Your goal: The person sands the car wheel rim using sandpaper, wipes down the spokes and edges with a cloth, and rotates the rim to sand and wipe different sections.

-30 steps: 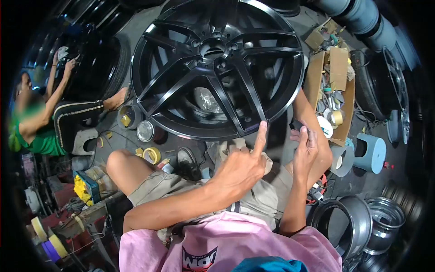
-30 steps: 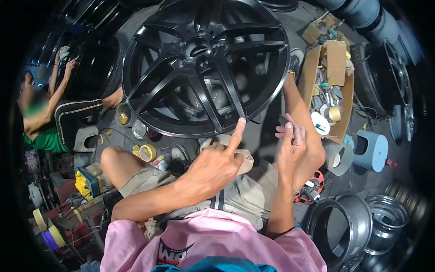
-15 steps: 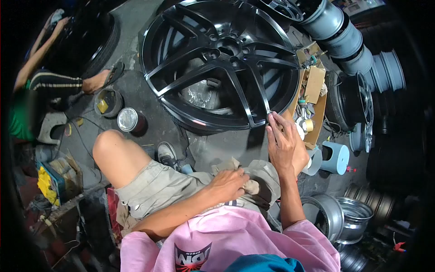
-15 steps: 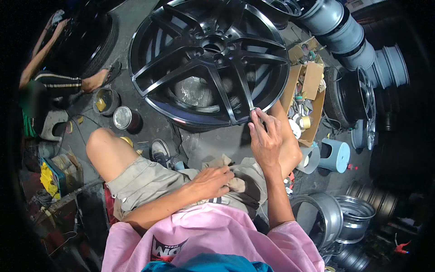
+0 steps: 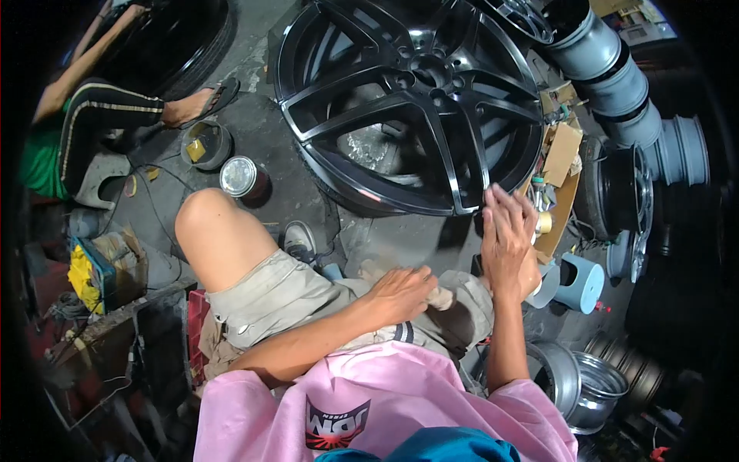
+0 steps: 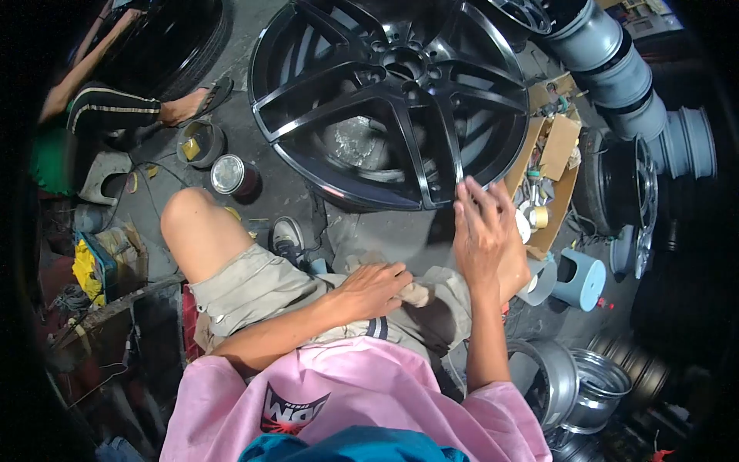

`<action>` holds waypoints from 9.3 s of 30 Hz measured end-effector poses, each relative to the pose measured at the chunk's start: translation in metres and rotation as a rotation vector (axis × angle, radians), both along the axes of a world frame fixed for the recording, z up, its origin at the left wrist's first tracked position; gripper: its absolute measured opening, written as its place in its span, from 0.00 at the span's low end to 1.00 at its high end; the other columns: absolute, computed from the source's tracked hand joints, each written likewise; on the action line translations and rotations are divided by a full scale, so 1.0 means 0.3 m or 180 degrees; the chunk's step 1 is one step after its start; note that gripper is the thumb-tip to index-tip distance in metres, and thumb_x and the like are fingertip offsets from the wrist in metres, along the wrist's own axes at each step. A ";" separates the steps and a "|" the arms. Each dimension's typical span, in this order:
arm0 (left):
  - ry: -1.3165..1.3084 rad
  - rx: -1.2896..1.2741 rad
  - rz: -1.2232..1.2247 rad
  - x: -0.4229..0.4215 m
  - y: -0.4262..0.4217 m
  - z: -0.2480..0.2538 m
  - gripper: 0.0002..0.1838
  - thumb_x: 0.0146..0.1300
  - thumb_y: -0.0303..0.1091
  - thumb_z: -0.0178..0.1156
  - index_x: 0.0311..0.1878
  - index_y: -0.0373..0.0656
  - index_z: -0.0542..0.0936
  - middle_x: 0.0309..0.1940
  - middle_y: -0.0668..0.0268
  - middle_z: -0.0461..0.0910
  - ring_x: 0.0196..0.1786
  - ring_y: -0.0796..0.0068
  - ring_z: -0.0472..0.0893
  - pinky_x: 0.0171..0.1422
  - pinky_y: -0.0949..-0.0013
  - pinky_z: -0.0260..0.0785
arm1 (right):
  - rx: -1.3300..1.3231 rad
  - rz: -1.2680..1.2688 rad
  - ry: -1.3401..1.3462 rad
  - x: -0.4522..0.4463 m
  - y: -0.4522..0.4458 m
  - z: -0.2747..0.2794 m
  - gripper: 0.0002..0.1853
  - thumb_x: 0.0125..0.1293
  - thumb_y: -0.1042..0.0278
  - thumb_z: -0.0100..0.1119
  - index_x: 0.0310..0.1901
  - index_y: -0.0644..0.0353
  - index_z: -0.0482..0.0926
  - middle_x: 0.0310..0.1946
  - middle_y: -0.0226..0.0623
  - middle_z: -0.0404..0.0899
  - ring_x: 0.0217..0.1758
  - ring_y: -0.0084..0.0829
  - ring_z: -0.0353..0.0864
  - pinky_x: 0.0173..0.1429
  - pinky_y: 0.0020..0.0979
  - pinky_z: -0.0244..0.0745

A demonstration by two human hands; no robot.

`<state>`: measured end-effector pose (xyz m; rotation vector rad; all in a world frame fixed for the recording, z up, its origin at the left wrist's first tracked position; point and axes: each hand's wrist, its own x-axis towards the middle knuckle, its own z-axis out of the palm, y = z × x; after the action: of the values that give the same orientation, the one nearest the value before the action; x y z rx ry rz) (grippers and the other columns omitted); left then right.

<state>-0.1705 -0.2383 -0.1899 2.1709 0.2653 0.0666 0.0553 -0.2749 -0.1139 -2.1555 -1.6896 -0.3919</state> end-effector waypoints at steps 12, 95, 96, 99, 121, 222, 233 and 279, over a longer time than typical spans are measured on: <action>-0.0453 -0.1052 0.0497 0.036 0.044 0.191 0.20 0.62 0.28 0.71 0.55 0.35 0.76 0.57 0.50 0.75 0.58 0.43 0.82 0.62 0.46 0.77 | 0.0074 -0.0393 0.0462 -0.069 -0.121 0.011 0.14 0.76 0.73 0.63 0.59 0.59 0.91 0.60 0.42 0.84 0.68 0.47 0.77 0.74 0.46 0.70; -0.3565 -0.4155 -0.1826 0.346 0.083 1.033 0.16 0.86 0.44 0.53 0.41 0.47 0.78 0.19 0.69 0.78 0.24 0.74 0.78 0.39 0.72 0.77 | -0.0710 -0.0579 0.4125 -0.152 -0.144 -0.531 0.25 0.76 0.47 0.62 0.40 0.69 0.82 0.35 0.64 0.83 0.42 0.64 0.84 0.47 0.54 0.75; -0.3527 -0.4050 -0.2032 0.346 0.100 1.026 0.16 0.86 0.44 0.53 0.40 0.47 0.78 0.20 0.69 0.78 0.23 0.74 0.78 0.39 0.72 0.77 | -0.0725 -0.0583 0.4145 -0.153 -0.144 -0.521 0.25 0.76 0.46 0.62 0.41 0.69 0.82 0.35 0.64 0.82 0.42 0.64 0.84 0.47 0.54 0.75; -0.3393 -0.4082 -0.2062 0.316 0.116 1.017 0.16 0.86 0.44 0.54 0.40 0.47 0.79 0.21 0.69 0.80 0.23 0.73 0.79 0.39 0.71 0.77 | -0.0791 -0.0539 0.4041 -0.158 -0.141 -0.519 0.26 0.76 0.46 0.62 0.40 0.69 0.82 0.35 0.64 0.82 0.41 0.65 0.83 0.47 0.54 0.75; -0.1724 -0.1022 0.0803 0.248 0.183 0.794 0.24 0.78 0.49 0.61 0.31 0.37 0.82 0.27 0.59 0.82 0.34 0.63 0.85 0.46 0.56 0.82 | -0.0051 -0.0128 0.4932 -0.161 -0.156 -0.292 0.19 0.82 0.56 0.61 0.45 0.69 0.83 0.32 0.36 0.83 0.36 0.22 0.76 0.43 0.31 0.74; -0.1762 -0.3106 0.4364 -0.191 0.439 0.058 0.23 0.85 0.47 0.58 0.38 0.37 0.87 0.33 0.69 0.84 0.38 0.84 0.79 0.46 0.76 0.71 | -0.0261 0.2107 0.1313 -0.353 0.479 0.051 0.29 0.56 0.78 0.74 0.62 0.63 0.85 0.60 0.40 0.82 0.61 0.43 0.81 0.65 0.44 0.78; -0.1924 -0.3310 0.4212 -0.249 0.434 0.173 0.20 0.86 0.37 0.53 0.35 0.37 0.80 0.35 0.67 0.81 0.39 0.81 0.77 0.48 0.74 0.69 | -0.0579 0.1664 -0.0078 -0.479 0.567 0.078 0.26 0.61 0.69 0.74 0.64 0.56 0.86 0.63 0.29 0.84 0.57 0.38 0.78 0.58 0.40 0.70; -0.2720 -0.3661 0.3877 -0.291 0.424 0.185 0.19 0.86 0.31 0.51 0.35 0.35 0.80 0.36 0.63 0.83 0.40 0.78 0.79 0.50 0.72 0.73 | -0.0540 0.1737 -0.0485 -0.521 0.667 0.064 0.20 0.68 0.68 0.72 0.62 0.52 0.89 0.68 0.29 0.85 0.81 0.48 0.71 0.72 0.47 0.68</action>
<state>-0.2577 -0.1110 -0.1345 0.4989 0.8133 1.1584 -0.1011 -0.0747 -0.0946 -1.6960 -2.3717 -0.2662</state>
